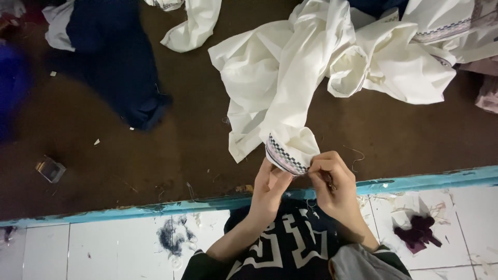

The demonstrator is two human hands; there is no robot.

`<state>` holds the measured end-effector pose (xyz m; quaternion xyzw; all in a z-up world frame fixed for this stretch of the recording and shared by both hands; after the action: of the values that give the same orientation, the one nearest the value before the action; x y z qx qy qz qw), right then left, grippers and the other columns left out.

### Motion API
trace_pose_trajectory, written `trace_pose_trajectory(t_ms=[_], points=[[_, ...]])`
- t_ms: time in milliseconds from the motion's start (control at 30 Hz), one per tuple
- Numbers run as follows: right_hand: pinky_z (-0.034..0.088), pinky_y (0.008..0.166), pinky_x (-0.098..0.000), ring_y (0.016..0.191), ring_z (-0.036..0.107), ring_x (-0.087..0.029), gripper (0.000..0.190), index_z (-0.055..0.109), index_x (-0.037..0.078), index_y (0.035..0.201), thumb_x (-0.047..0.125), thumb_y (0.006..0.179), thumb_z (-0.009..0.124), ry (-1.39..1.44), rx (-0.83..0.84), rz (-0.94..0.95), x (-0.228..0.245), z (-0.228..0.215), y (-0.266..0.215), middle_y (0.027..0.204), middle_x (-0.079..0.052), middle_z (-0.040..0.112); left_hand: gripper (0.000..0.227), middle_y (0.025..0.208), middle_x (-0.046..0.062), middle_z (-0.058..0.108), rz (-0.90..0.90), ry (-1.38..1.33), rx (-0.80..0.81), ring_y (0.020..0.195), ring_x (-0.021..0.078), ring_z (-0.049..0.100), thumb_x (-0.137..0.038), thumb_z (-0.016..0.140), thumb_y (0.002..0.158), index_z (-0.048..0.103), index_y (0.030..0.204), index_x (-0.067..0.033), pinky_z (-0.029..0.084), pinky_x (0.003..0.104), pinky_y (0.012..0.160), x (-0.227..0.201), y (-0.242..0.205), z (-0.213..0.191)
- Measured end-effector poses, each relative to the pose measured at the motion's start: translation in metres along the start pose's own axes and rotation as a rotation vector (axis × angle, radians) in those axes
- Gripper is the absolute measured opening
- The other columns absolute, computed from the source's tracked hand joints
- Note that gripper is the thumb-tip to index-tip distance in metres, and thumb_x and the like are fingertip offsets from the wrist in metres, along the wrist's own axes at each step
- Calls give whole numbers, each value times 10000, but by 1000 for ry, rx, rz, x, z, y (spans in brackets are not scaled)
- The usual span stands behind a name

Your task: Trimming excess threads from the cuffs and edges of a white garment using thread snips.

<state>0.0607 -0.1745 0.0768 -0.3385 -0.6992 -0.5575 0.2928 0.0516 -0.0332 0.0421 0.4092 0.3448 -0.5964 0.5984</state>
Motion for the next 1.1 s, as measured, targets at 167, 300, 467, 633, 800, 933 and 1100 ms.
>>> trace_pose_trajectory(t_ms=[167,300,467,633,800,933,1100], points=[[413,502,-263,622,574,-208,125,656,7,962,-91,921,590,44,16,-10,-5,4,0,881,-145,645,749,1577,196,385,-108,-13,-6,1325,367,517,-118,631,997,221,1621,-67,421,567,1060,49,1,-25],[395,484,-258,584,550,-190,136,647,14,961,-92,907,581,91,46,14,-4,6,-1,915,-151,673,741,1590,191,368,-141,-79,-18,1323,390,516,-143,596,1016,185,1630,-89,430,577,1050,47,7,-24],[434,518,-270,567,522,-149,210,643,76,1088,9,895,692,-273,-62,241,-11,-13,-12,986,-75,656,656,1554,152,421,-150,-176,-114,1358,366,508,-177,618,986,304,1555,-87,446,520,1101,25,15,-26],[511,680,-313,790,580,-177,482,562,50,1328,158,899,755,-397,46,421,-26,-13,-18,1107,-97,602,600,1512,136,507,-133,-83,-123,1389,335,519,-268,627,978,404,1506,-91,502,465,1099,7,13,-25],[500,535,-248,556,580,-106,319,672,52,1107,205,858,798,-387,205,363,-26,8,-21,777,-22,679,543,1526,147,490,-28,-116,-85,1399,325,500,-197,584,1030,395,1516,-44,473,463,1144,5,18,-28],[427,483,-243,521,489,-92,305,664,45,1042,234,860,819,-401,187,274,-27,15,-17,678,7,596,579,1557,152,459,-64,-124,-103,1435,312,465,-191,615,1008,387,1523,-56,436,425,1169,18,21,-35],[490,500,-250,531,587,-109,335,693,34,1107,204,848,819,-402,240,303,-33,25,-10,729,-10,694,519,1590,142,422,5,-61,-8,1484,293,412,-142,571,1049,386,1528,-66,386,441,1218,17,21,-34]])
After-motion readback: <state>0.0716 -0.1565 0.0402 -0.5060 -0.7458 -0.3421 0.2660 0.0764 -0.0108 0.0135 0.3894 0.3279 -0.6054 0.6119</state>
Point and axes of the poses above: each hand's wrist, its own y-axis towards the middle knuckle, its own z-axis out of the palm, x = y × z, the point moved 9 cm from there along y, towards the middle knuckle
